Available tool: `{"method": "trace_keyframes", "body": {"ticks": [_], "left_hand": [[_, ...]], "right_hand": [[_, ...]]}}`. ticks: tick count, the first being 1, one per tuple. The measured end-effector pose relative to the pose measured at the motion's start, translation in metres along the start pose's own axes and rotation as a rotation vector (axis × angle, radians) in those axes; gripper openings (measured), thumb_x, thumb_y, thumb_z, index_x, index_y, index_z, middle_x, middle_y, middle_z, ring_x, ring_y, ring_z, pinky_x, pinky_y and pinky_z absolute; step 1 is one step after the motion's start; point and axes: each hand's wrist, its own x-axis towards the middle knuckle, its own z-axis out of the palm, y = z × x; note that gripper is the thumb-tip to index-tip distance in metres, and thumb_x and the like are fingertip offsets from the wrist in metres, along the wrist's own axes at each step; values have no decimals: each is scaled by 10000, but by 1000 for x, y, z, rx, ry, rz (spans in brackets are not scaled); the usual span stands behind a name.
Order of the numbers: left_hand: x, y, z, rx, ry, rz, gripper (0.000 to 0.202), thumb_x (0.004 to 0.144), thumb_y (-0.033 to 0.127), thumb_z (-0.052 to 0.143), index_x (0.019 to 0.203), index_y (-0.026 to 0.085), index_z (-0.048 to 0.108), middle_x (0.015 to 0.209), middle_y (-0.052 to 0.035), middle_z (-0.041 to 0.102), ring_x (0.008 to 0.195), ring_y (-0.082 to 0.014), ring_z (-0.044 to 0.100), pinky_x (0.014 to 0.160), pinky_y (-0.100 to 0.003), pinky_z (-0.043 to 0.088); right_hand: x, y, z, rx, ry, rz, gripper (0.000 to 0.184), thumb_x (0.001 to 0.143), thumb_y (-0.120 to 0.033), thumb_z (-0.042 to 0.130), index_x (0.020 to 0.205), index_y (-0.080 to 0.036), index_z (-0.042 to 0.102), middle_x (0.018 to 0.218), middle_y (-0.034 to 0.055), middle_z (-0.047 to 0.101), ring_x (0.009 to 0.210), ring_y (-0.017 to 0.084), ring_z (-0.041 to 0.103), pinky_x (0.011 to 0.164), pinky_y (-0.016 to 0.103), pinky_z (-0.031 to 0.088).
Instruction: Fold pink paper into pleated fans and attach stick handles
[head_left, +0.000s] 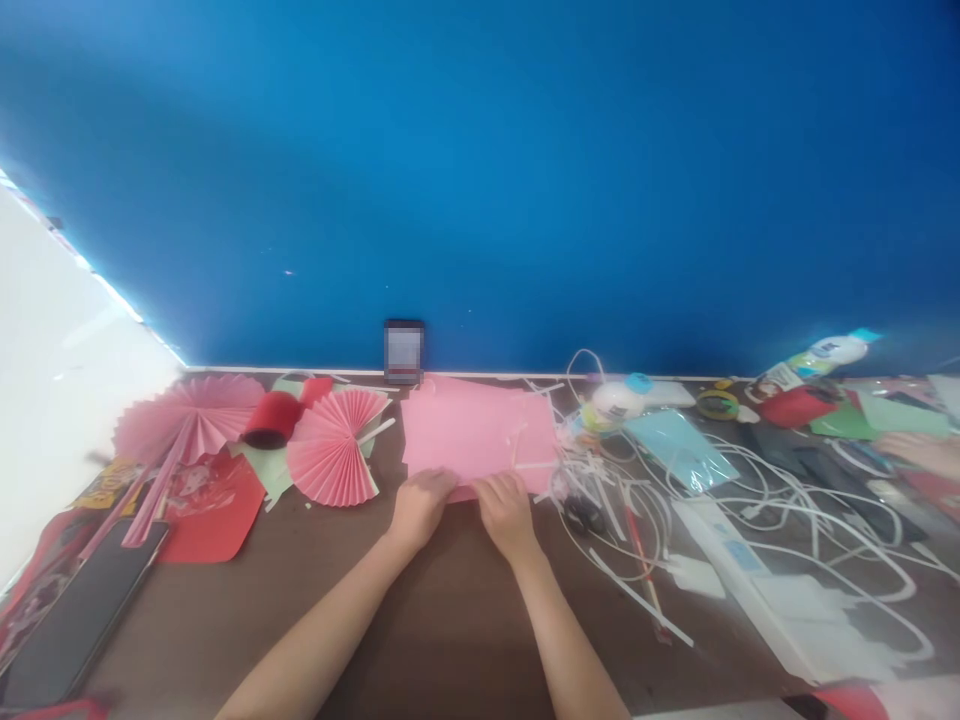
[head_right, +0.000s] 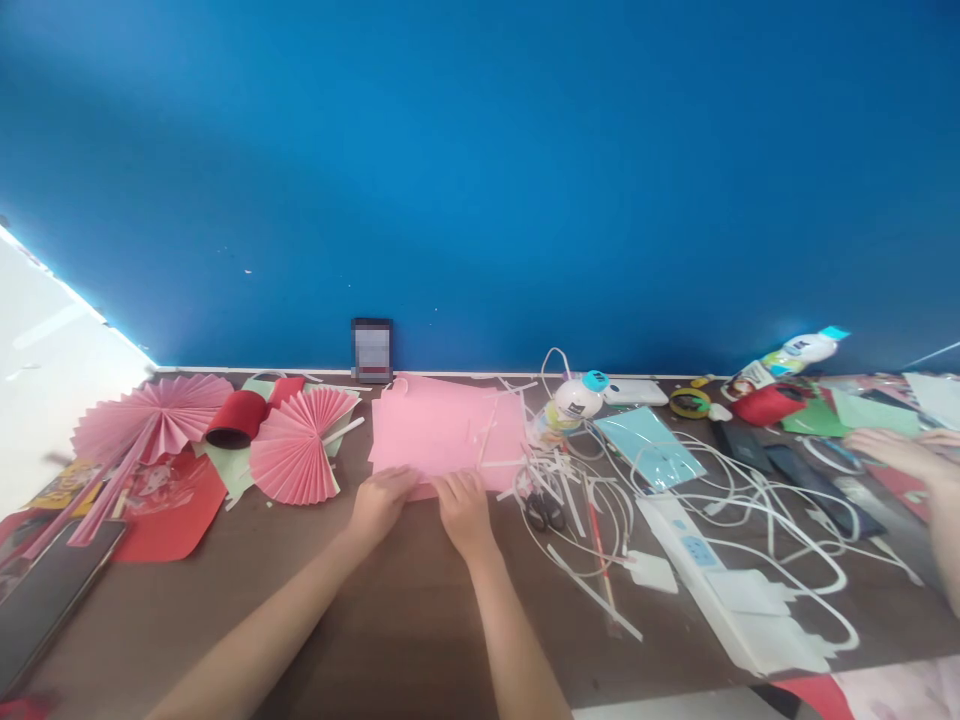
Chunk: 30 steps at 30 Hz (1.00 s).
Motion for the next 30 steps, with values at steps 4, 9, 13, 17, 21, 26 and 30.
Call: {"method": "trace_keyframes", "body": {"ticks": [4,9,13,17,21,26,30], "left_hand": [[-3,-4,5,-24,-11,6,292,871,191,406,1005,264,655,954,-17,696,844,-151,640,841,-299,481],[-5,-8,8,-72,-4,-37,290,877,231,404,1036,252,646,998,-20,685,889,-156,641,822,-297,506],[-5,-9,10,-154,50,2,307,870,192,407,1087,233,621,1091,-31,646,1021,-164,599,890,-317,487],[-3,-8,5,-284,120,-84,303,869,209,416,1092,239,618,1162,-46,604,1114,-177,538,963,-355,438],[2,-2,-3,-494,151,-354,344,855,310,453,1154,200,580,1272,-85,515,1200,-218,450,980,-374,411],[6,3,-3,-752,96,-515,487,840,358,478,1296,196,426,1259,-89,533,1140,-211,514,913,-343,464],[8,1,-1,-773,64,-520,462,806,355,533,1235,188,489,1256,-89,534,1137,-212,511,936,-342,443]], "right_hand": [[-4,8,0,33,2,9,271,853,-73,376,886,-172,626,800,55,632,768,173,510,806,342,365],[-6,16,1,89,10,54,244,851,-94,418,915,-179,638,839,57,639,820,178,527,811,345,371],[-6,19,1,109,68,107,229,842,-99,459,881,-203,659,724,31,628,728,166,526,758,336,379],[-8,18,2,88,149,134,245,840,-94,458,895,-204,671,670,30,608,671,158,518,696,316,384],[-10,17,4,46,226,123,286,844,-85,437,981,-209,655,703,40,622,700,159,540,688,307,388],[-9,9,2,32,233,54,290,849,-85,448,1014,-226,640,783,40,667,774,154,574,778,319,387],[-4,2,-1,37,192,23,269,846,-95,475,997,-234,648,810,26,676,816,152,568,822,320,376]]}}
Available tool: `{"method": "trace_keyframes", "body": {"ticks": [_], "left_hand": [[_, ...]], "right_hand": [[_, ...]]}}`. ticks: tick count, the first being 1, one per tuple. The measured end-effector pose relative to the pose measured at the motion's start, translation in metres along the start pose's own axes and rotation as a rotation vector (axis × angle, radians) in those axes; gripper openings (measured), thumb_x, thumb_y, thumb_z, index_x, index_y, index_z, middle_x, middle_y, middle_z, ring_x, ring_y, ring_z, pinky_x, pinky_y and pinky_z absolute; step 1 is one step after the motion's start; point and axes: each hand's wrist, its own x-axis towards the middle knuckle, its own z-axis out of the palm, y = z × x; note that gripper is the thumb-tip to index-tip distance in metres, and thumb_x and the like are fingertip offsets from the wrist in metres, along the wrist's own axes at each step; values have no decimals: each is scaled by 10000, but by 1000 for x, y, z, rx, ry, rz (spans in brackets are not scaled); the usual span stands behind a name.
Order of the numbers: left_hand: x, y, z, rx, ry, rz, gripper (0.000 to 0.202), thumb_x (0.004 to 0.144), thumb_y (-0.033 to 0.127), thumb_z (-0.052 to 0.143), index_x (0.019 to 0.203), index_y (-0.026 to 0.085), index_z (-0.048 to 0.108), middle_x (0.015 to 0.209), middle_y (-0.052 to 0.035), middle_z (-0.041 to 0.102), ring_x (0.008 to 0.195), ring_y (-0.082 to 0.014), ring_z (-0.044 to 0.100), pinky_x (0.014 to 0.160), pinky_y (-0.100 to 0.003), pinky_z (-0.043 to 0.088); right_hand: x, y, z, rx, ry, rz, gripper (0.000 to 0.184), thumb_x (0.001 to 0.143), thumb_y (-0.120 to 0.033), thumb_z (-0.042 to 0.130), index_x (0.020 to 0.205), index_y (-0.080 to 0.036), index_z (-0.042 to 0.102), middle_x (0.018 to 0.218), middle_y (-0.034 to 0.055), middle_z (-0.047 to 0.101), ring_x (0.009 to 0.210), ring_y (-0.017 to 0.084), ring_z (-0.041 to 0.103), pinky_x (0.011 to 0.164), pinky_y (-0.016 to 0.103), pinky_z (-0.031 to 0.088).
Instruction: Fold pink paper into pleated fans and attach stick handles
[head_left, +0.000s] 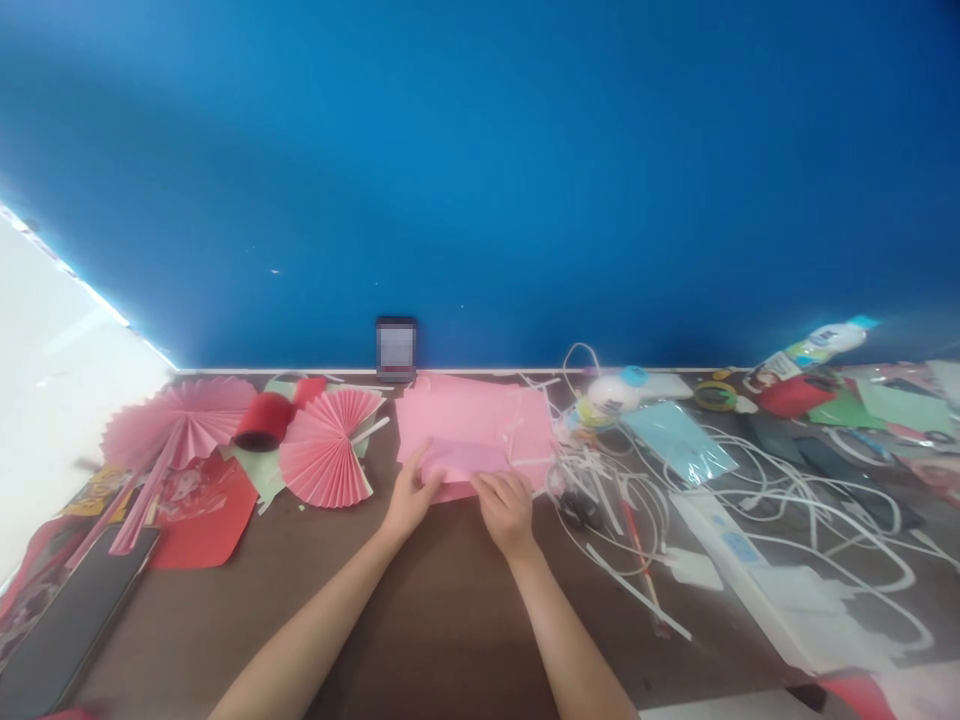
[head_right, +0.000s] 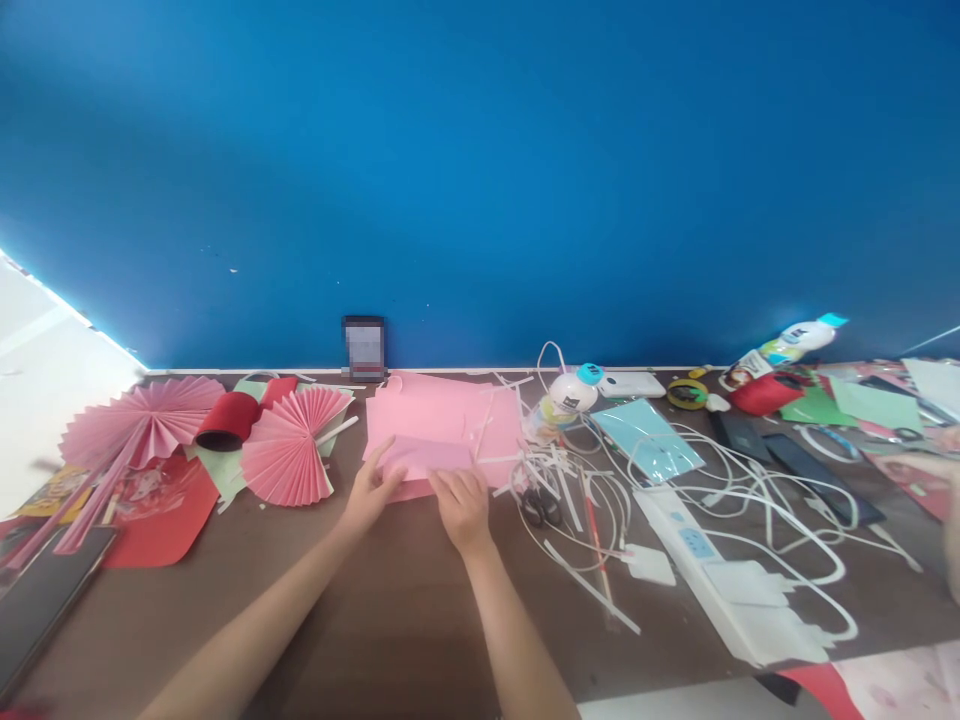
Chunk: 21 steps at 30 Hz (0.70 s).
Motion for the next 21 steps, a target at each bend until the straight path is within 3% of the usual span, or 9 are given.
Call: {"method": "trace_keyframes", "body": {"ticks": [5,9,12,14,17,21], "left_hand": [[4,-2,-1,-138,-22,-45,403,774,368,566,1120,161,574,1150,-106,599,996,-215,596,771,-335,543],[4,-3,1,-252,9,-63,400,746,352,600,1098,160,587,1130,-105,606,970,-215,604,777,-346,546],[3,-2,1,-353,11,-92,429,729,353,620,1106,153,579,1173,-112,579,981,-215,596,808,-358,534],[4,-1,1,-417,10,-112,433,719,352,632,1100,154,581,1205,-112,556,1005,-218,581,828,-365,524],[4,1,0,-463,-5,-142,438,711,351,644,1101,163,582,1229,-108,536,1019,-220,569,840,-368,517],[3,4,0,-448,-41,-151,430,712,356,644,1095,169,589,1218,-104,542,1035,-225,557,827,-352,520]], "right_hand": [[2,-2,4,-9,-24,60,217,831,-131,516,925,-247,673,826,35,655,841,164,558,819,335,376],[4,-1,9,13,42,164,135,797,-182,570,846,-239,682,903,66,612,897,205,546,825,388,402],[8,-3,8,137,84,296,155,794,-230,566,917,-212,658,1037,108,559,1020,243,513,879,438,412],[8,-5,7,263,95,416,247,790,-261,564,1024,-198,611,1128,125,527,1116,259,464,943,468,378],[5,-9,8,535,113,708,401,801,-313,536,1185,-209,488,1232,114,488,1192,254,418,992,475,336],[-1,-10,13,833,157,1099,499,770,-372,565,1225,-222,423,1272,93,463,1187,242,441,978,419,370]]}}
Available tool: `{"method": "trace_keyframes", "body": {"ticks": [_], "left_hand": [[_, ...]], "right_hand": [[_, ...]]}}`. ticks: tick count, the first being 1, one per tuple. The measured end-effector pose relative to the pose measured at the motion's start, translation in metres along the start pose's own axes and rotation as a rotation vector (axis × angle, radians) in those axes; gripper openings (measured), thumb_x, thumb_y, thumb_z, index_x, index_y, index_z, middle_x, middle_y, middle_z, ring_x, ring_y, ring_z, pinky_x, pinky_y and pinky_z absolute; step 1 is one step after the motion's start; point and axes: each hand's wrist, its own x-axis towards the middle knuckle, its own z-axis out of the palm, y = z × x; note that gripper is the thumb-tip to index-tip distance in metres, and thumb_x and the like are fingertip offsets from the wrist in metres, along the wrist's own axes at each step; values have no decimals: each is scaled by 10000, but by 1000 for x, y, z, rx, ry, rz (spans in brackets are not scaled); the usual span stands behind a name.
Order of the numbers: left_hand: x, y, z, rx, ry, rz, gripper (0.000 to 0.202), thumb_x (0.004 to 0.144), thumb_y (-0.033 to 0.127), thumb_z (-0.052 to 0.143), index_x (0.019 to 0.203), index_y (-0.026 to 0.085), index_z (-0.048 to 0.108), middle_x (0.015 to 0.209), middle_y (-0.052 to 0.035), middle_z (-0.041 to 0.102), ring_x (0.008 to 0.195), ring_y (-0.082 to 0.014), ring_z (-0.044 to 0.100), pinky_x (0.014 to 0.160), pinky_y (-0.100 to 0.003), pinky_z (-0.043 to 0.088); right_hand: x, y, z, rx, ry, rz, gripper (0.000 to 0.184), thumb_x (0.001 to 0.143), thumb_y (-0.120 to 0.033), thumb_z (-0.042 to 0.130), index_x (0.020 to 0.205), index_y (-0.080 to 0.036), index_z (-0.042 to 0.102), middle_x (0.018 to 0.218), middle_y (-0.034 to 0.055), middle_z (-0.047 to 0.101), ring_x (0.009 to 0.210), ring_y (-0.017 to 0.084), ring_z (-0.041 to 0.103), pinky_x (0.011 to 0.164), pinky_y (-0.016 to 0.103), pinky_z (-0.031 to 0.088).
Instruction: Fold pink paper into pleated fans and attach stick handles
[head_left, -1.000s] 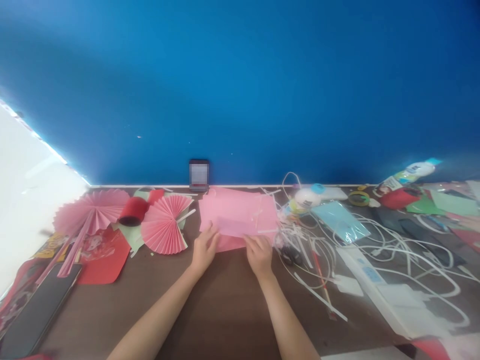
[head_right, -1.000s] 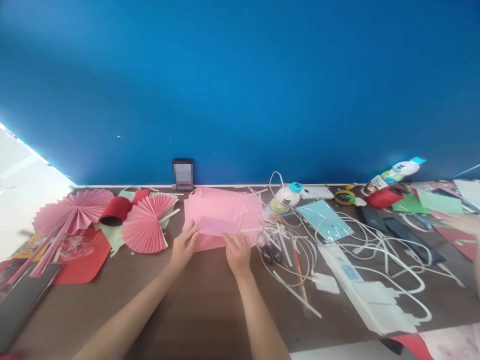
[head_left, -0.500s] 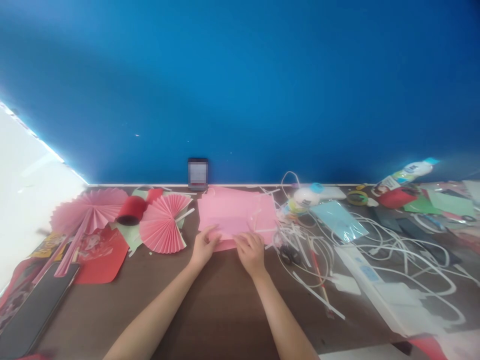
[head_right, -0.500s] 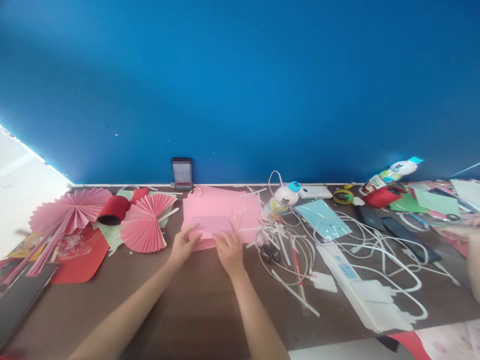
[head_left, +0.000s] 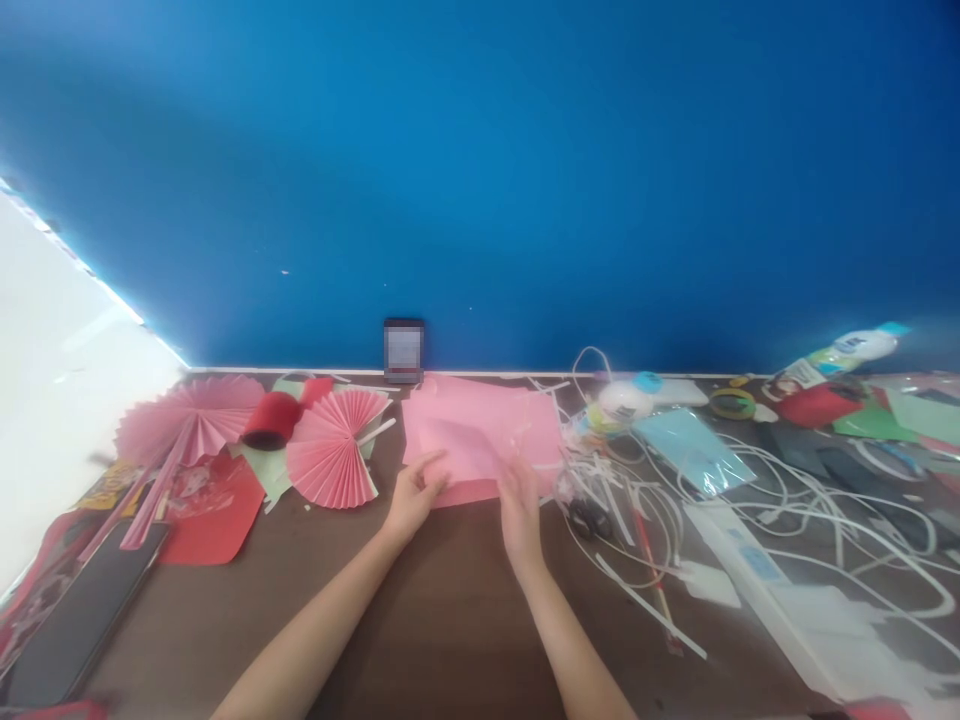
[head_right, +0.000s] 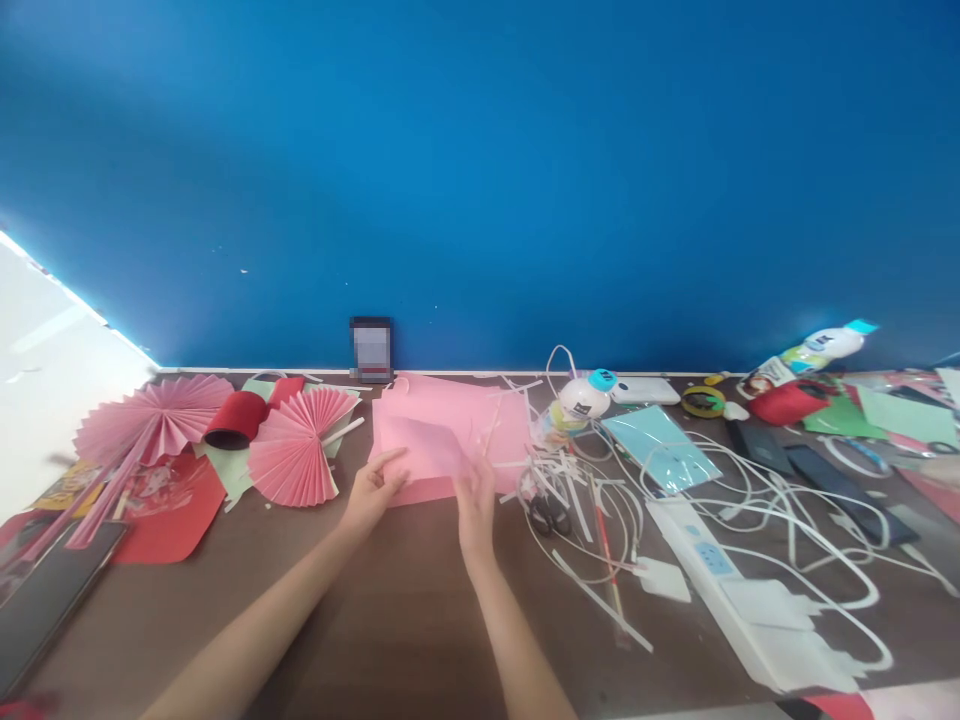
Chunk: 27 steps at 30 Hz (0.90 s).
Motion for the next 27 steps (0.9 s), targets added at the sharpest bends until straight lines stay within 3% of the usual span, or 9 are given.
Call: {"method": "trace_keyframes", "body": {"ticks": [2,5,10,14,17,20,24,27], "left_hand": [[0,0,0,5,-16,1,429,712,359,644,1093,171,591,1214,-102,545,1032,-226,558,820,-349,521],[0,-1,0,32,-41,4,434,717,360,636,1105,173,584,1215,-106,544,1027,-227,560,806,-345,520],[0,2,-3,277,-91,97,398,741,325,615,1113,187,591,1184,-91,578,1059,-217,539,904,-339,434],[0,6,-7,401,-84,89,375,745,302,603,1106,201,599,1154,-81,600,987,-212,563,857,-319,435],[0,6,-7,332,-74,105,457,735,275,611,1182,202,542,1245,-96,532,1047,-215,534,874,-305,425],[0,8,-5,155,-52,97,633,733,277,620,1314,215,380,1322,-128,446,1066,-204,527,862,-296,438],[0,10,-4,-19,4,84,776,753,304,606,1392,197,178,1123,-125,582,960,-172,578,822,-291,462],[2,10,-6,-2,30,75,766,727,302,633,1371,199,231,1035,-90,615,828,-141,599,748,-257,472]], "right_hand": [[1,1,1,34,46,83,499,732,-380,610,1177,-203,469,1244,94,484,1172,249,451,986,416,362],[4,-2,3,88,55,44,506,690,-349,653,1146,-190,502,1236,94,497,1174,245,447,1000,421,345],[10,-8,1,263,20,66,641,657,-282,686,1239,-220,427,1197,81,551,1090,222,524,932,409,420],[16,-3,-5,256,-76,94,473,651,-287,694,1088,-167,559,1071,92,629,999,235,577,882,419,453],[18,0,-9,244,-115,111,382,649,-290,698,992,-146,610,992,95,666,943,239,604,842,416,472],[20,1,-11,254,-133,120,383,640,-274,709,994,-161,617,980,81,677,913,224,618,821,389,479],[20,-2,-12,208,-194,126,372,643,-290,710,982,-163,627,985,75,674,910,218,611,829,371,461],[20,-4,-13,154,-194,107,321,678,-350,670,928,-153,636,934,68,675,875,216,602,783,348,461]]}}
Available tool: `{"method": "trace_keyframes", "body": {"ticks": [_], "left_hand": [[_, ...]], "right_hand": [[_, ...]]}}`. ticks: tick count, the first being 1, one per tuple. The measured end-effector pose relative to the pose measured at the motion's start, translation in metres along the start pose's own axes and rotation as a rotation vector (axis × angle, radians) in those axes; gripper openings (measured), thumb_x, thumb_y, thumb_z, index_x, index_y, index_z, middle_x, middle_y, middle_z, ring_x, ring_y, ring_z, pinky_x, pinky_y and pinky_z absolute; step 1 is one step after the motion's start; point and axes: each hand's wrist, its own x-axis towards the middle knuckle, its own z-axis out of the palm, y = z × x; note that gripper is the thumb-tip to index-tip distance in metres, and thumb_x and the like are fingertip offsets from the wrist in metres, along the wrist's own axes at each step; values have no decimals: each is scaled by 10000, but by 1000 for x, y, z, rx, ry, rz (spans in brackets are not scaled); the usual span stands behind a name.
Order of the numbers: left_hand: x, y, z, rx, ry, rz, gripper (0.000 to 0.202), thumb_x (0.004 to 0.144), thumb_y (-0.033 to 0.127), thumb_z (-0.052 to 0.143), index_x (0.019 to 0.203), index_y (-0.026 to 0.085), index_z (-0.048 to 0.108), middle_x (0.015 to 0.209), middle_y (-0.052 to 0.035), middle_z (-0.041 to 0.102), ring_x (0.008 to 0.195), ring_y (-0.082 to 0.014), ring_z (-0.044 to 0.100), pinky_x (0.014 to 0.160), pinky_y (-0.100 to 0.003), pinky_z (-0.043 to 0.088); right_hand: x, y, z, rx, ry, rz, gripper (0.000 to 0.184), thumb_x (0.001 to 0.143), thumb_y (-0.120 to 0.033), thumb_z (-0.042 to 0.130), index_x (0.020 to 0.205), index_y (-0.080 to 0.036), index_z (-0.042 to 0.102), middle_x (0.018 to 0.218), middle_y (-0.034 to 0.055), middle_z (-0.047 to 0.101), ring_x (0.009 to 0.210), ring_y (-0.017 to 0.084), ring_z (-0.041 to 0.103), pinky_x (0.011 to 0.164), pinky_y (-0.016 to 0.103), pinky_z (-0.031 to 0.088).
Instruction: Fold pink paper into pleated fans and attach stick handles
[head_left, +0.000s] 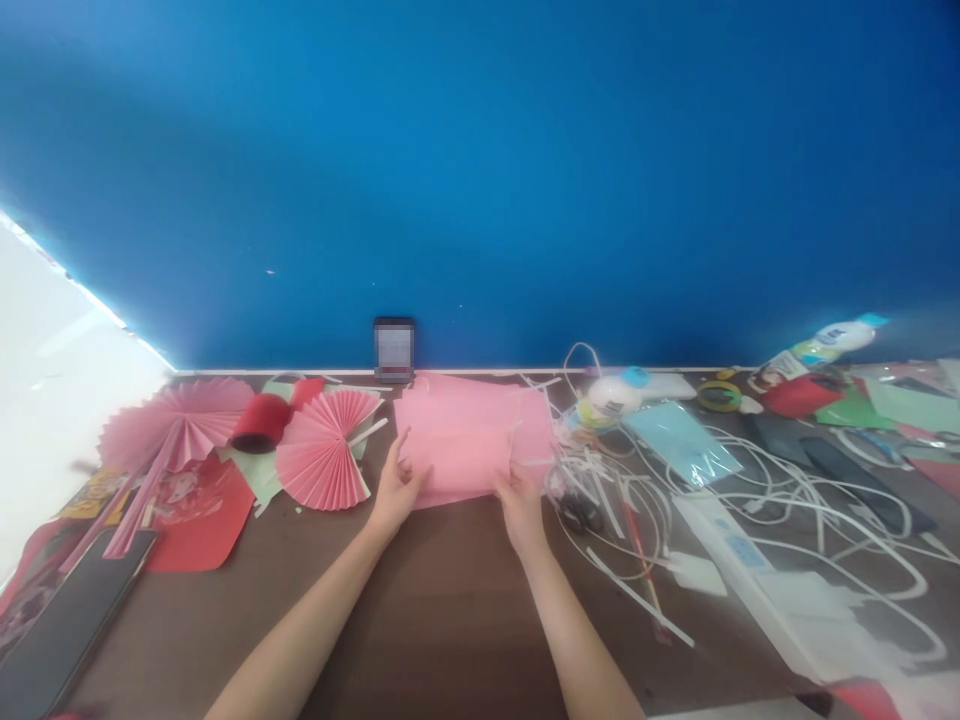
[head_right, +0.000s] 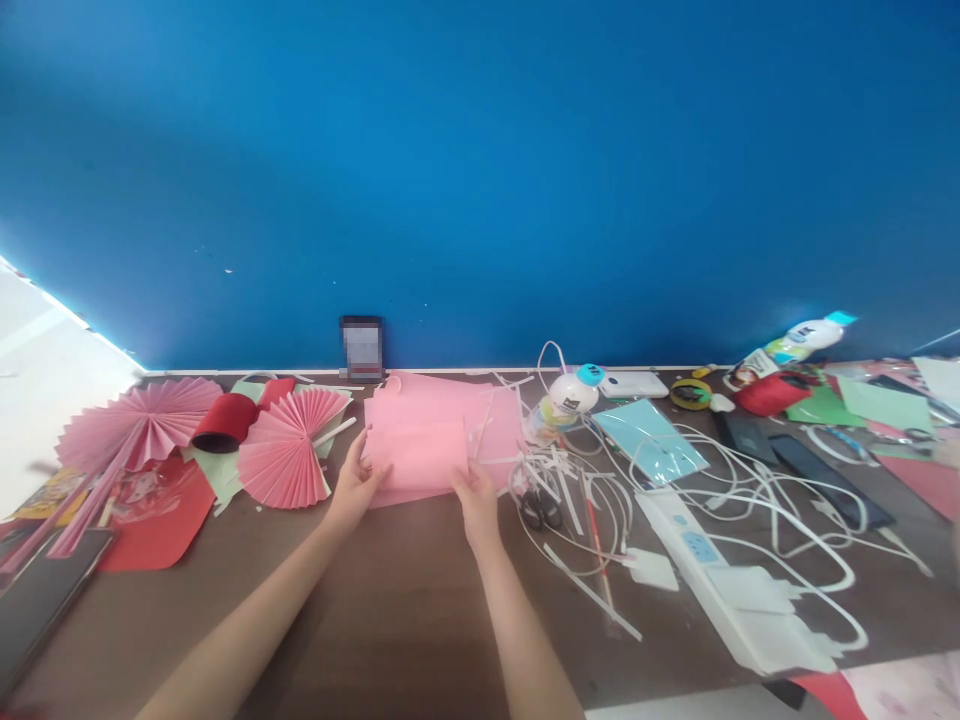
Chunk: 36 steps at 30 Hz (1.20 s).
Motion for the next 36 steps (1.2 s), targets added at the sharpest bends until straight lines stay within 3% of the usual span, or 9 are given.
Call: {"method": "trace_keyframes", "body": {"ticks": [5,10,15,22,28,31,36], "left_hand": [[2,-1,-1,-10,-48,-45,510,707,319,649,1162,162,483,939,-78,643,843,-153,595,767,-257,452],[3,-2,-3,23,-40,-15,243,777,351,566,912,149,579,800,-37,627,750,-128,568,741,-242,433],[3,-3,-4,55,-27,-40,265,772,383,561,890,147,583,746,-22,598,702,-123,540,697,-231,424],[1,6,-5,121,49,-45,318,796,428,507,943,164,607,926,-51,600,830,-153,530,711,-224,404],[2,8,-7,255,-9,-41,373,795,467,474,674,130,578,645,-8,528,644,-132,469,602,-223,365],[3,6,-7,287,85,26,365,811,464,450,681,138,550,648,1,501,638,-121,437,590,-218,349],[4,3,-8,185,133,-1,385,815,464,448,662,131,562,616,2,504,603,-112,434,573,-218,347]], "right_hand": [[-2,-5,0,-141,151,-33,273,701,-406,625,785,-146,630,790,34,652,783,189,569,722,300,437],[-2,-6,2,-137,147,-27,269,690,-405,633,751,-144,610,726,17,620,723,167,543,690,284,417],[-3,-6,3,-133,163,-25,259,685,-402,630,755,-154,609,733,15,622,721,168,543,682,280,415],[-1,-9,-4,-192,82,-23,246,703,-406,613,648,-167,589,607,-4,572,612,155,507,538,247,387],[0,-11,-2,-42,39,9,265,713,-421,612,789,-167,622,578,-17,568,520,129,498,444,228,363],[-2,-9,2,82,0,57,264,722,-441,602,753,-179,594,503,-38,531,426,112,467,397,223,339],[-2,-7,2,-25,18,43,263,676,-401,669,644,-157,578,454,-23,545,406,108,480,413,227,356]]}}
